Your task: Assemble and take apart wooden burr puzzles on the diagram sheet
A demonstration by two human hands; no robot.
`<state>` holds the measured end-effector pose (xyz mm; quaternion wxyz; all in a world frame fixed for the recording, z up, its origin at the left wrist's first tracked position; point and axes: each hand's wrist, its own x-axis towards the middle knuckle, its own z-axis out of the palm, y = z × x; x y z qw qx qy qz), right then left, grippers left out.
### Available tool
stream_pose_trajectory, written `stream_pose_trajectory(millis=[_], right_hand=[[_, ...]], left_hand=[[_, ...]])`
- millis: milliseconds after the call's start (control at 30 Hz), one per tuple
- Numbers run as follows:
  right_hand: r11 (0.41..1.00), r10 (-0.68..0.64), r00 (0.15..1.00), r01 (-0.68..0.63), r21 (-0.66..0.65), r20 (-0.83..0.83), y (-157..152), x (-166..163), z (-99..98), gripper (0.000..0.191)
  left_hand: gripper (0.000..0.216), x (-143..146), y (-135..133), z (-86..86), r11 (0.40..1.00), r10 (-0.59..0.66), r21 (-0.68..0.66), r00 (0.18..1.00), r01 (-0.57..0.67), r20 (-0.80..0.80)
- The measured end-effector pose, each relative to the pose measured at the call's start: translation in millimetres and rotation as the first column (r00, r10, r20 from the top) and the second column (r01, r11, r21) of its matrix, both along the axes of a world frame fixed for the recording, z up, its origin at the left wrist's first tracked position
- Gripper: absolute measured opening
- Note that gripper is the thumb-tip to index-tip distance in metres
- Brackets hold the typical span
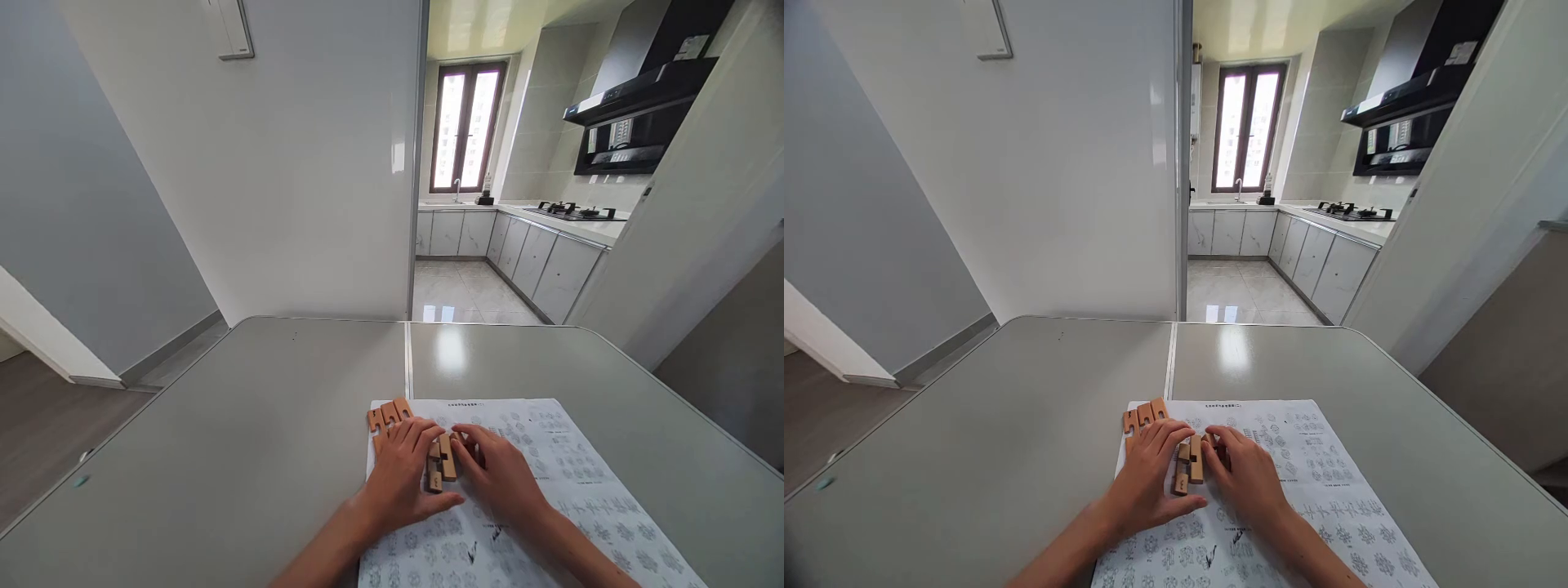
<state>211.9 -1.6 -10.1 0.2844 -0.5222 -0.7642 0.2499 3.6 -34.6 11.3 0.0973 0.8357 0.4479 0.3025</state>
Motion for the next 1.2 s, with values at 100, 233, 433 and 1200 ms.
stream_pose_trajectory(millis=[100,233,433,1200], right_hand=[[1.000,0.000,1.000,0.000,0.020,0.008,-0.2,-1.0,-1.5,0.036],[0.999,0.014,1.000,-0.014,0.039,0.006,-0.1,-1.8,-3.7,0.037],[1.000,0.017,0.999,-0.016,0.008,-0.047,-1.0,-3.2,-3.5,0.038],[0.981,0.195,0.963,-0.193,0.028,-0.184,-4.7,-7.1,-5.7,0.034]], left_hand=[[0.084,-0.7,0.6,-1.6,1.000,-0.007,0.006,1.000,0.007,0.002],[0.086,-0.7,1.0,-1.6,1.000,-0.005,-0.009,1.000,0.006,0.005],[0.085,-0.5,1.1,-0.5,0.999,0.008,-0.043,1.000,-0.008,0.001],[0.086,-0.4,0.2,-3.1,0.997,0.060,-0.054,0.998,-0.061,-0.018]])
